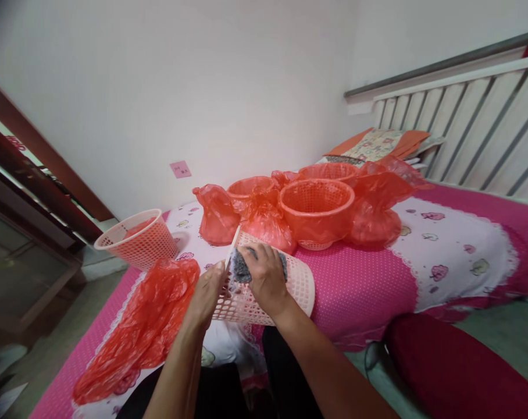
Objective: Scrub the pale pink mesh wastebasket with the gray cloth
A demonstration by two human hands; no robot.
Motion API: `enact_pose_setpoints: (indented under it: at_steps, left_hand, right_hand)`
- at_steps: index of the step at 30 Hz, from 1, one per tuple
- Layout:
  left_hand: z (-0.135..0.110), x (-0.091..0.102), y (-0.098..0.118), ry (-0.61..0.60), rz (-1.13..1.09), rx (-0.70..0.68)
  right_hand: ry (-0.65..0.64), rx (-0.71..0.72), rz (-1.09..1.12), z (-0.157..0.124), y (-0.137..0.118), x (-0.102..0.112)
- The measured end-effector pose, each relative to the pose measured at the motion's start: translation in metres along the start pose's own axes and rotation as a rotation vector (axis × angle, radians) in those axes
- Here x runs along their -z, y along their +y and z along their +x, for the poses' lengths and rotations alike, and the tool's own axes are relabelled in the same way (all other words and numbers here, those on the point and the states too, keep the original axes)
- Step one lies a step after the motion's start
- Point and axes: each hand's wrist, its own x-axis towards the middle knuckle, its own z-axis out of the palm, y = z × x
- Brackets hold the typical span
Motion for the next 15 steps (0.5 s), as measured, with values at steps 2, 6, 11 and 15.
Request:
enact_pose_setpoints:
  at_steps: [2,6,11,15]
  left_hand:
    - [-0.001,-0.001,0.0,-0.017,-0.027,0.013]
    - [-0.003,-0.002,0.002,-0.028,-0.038,0.038]
    - [-0.002,-0.004,0.002,0.004,-0.062,0.066]
    - [-0.002,-0.005,0.004,0.011,-0.049,0.056]
  right_hand:
    - [-0.022,-0.056,-0.035,0.004,0.007,-0.001]
    - [-0.101,-0.152,-0.129,0.005,0.024,-0.001]
    - [-0.162,-0.233,-0.233,-0.002,0.047,0.001]
    - [-0.156,-0.272,-0.254,-0.012,0.068,0.004]
